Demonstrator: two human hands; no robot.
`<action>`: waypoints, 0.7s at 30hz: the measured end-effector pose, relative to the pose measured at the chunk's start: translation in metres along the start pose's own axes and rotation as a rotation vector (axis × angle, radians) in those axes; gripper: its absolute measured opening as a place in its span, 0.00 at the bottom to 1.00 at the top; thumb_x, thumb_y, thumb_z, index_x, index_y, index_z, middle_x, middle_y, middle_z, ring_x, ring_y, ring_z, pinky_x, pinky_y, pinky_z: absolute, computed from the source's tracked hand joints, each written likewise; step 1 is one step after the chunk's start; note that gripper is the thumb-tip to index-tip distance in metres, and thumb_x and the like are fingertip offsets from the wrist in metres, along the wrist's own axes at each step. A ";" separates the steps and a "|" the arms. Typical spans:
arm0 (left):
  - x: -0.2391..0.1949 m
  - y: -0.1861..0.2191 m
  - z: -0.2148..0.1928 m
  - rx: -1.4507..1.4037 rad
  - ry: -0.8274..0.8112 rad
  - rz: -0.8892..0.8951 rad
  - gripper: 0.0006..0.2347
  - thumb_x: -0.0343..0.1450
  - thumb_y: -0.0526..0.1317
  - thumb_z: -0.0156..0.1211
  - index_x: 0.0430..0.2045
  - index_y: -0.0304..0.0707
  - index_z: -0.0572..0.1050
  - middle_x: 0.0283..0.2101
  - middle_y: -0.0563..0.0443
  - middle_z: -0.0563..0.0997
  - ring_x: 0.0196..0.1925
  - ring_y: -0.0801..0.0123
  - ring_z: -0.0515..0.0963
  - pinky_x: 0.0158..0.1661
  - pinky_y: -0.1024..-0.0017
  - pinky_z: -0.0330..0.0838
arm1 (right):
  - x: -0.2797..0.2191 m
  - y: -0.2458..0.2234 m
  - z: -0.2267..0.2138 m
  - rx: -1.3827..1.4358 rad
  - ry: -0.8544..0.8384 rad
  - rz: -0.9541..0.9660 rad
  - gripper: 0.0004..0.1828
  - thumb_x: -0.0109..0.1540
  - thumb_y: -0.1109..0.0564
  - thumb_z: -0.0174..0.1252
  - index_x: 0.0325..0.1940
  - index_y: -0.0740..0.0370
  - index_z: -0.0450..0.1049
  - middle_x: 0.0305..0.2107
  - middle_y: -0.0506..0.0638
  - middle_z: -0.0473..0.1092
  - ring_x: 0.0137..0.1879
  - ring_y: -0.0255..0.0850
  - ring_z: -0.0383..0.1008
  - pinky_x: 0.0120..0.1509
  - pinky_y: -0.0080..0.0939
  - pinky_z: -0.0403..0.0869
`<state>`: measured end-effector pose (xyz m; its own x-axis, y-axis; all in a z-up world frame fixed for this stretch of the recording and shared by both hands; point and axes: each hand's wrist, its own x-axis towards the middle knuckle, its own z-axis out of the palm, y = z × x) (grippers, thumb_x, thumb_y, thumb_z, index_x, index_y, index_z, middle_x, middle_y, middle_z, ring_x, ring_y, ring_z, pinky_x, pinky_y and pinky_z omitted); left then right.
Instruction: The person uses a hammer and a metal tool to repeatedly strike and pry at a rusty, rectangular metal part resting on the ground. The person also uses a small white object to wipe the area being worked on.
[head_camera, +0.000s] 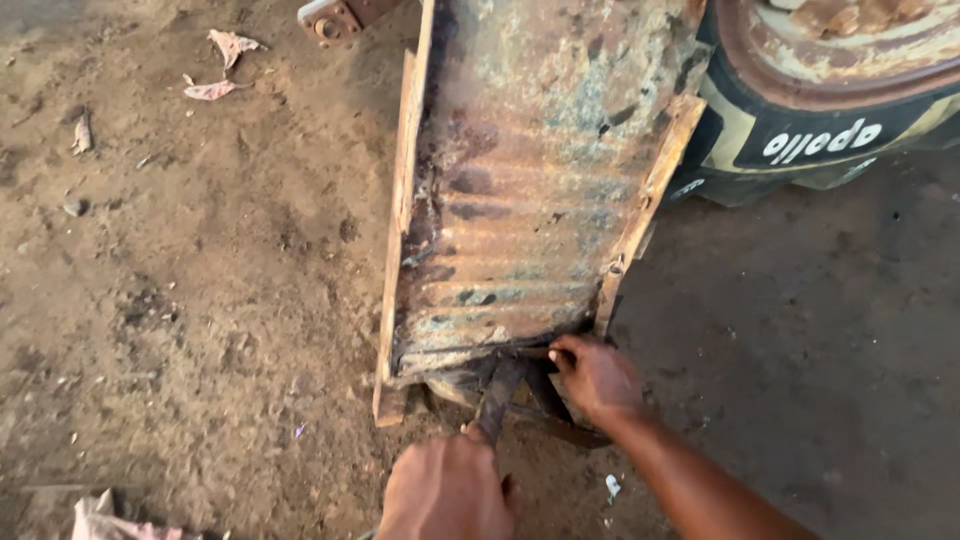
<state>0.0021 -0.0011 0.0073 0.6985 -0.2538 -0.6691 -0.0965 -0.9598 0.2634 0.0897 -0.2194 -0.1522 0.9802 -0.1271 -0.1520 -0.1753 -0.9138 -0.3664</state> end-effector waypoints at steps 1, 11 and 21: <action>0.003 0.000 -0.001 -0.017 0.028 -0.006 0.26 0.71 0.56 0.60 0.47 0.25 0.74 0.42 0.36 0.82 0.48 0.50 0.84 0.50 0.59 0.79 | 0.000 0.001 0.000 0.021 -0.002 0.036 0.15 0.64 0.42 0.58 0.51 0.42 0.79 0.42 0.51 0.79 0.48 0.53 0.80 0.51 0.52 0.77; 0.008 0.001 -0.001 -0.052 -0.181 -0.058 0.27 0.76 0.55 0.51 0.55 0.24 0.67 0.41 0.38 0.82 0.45 0.54 0.86 0.46 0.60 0.83 | -0.014 -0.018 -0.004 0.056 -0.038 0.183 0.15 0.63 0.44 0.59 0.53 0.39 0.79 0.50 0.44 0.77 0.51 0.50 0.79 0.54 0.51 0.76; 0.003 0.000 -0.004 -0.009 -0.089 -0.024 0.27 0.74 0.57 0.54 0.53 0.26 0.68 0.36 0.42 0.82 0.41 0.57 0.85 0.45 0.62 0.81 | -0.008 -0.013 -0.002 0.024 0.050 -0.189 0.13 0.63 0.48 0.60 0.49 0.46 0.81 0.47 0.49 0.78 0.50 0.52 0.78 0.53 0.50 0.76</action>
<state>0.0066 -0.0016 0.0078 0.6349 -0.2411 -0.7340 -0.0742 -0.9647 0.2527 0.0842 -0.2070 -0.1442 0.9991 0.0263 -0.0324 0.0109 -0.9138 -0.4060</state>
